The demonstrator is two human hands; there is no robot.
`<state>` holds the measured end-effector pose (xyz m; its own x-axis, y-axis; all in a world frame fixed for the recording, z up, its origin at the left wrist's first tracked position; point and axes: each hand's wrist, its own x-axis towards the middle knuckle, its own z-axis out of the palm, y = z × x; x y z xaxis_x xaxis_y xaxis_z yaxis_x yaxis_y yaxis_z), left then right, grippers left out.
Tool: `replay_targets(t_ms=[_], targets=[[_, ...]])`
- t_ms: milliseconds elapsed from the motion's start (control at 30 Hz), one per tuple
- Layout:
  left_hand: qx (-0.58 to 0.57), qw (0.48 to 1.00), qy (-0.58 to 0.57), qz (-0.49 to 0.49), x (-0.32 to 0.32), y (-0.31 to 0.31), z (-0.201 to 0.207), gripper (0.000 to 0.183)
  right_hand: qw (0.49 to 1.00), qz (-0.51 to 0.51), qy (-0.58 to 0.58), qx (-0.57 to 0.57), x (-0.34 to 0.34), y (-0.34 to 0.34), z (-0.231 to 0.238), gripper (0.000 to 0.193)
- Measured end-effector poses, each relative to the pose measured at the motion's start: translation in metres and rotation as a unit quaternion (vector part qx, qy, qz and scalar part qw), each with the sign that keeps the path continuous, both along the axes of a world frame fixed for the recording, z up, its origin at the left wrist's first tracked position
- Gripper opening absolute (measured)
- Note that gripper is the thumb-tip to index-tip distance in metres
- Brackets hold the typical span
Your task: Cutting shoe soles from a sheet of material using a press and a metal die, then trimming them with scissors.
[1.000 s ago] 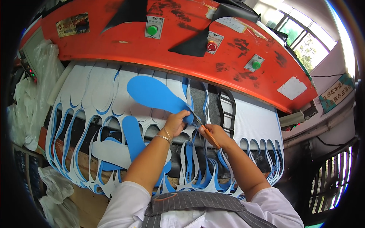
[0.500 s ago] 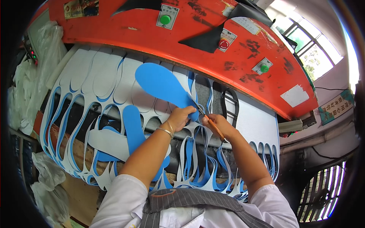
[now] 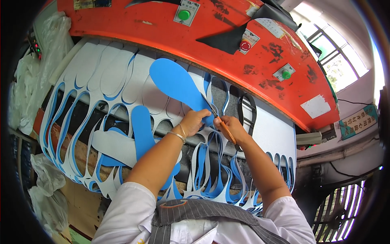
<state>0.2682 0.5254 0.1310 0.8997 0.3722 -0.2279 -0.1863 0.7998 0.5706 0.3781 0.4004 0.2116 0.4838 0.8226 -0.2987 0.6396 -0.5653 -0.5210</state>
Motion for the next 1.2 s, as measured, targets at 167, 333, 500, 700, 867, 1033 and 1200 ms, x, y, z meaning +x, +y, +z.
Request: replay_targets(t_ms=[167,333,500,700,867,1033,1200], targets=[[0.017,0.999,0.027,-0.013,0.001,0.000,-0.004,0.011,0.999,0.017,0.005,0.046,0.002,0.003,0.004,0.072],[0.007,1.000,0.004,0.009,0.002,-0.002,0.002,0.010,0.998,0.044,0.024,0.036,0.014,0.004,0.007,0.069],[0.005,1.000,0.014,0.003,0.000,-0.003,0.005,0.010,0.996,0.051,0.026,0.065,0.018,0.001,-0.001,0.066],[0.008,1.000,-0.023,-0.012,0.005,-0.001,0.006,0.015,0.999,0.018,-0.014,0.023,0.013,0.002,0.010,0.066],[0.050,0.998,-0.023,-0.009,0.008,-0.008,0.015,0.018,0.993,-0.049,0.052,0.092,0.018,-0.015,-0.013,0.068],[0.081,0.995,0.017,-0.047,0.010,-0.009,0.023,0.019,0.998,0.004,0.035,0.059,0.019,-0.007,0.019,0.070],[0.155,0.988,0.019,0.008,0.018,-0.021,0.030,0.023,0.983,-0.110,0.116,0.086,0.022,0.003,0.013,0.063]])
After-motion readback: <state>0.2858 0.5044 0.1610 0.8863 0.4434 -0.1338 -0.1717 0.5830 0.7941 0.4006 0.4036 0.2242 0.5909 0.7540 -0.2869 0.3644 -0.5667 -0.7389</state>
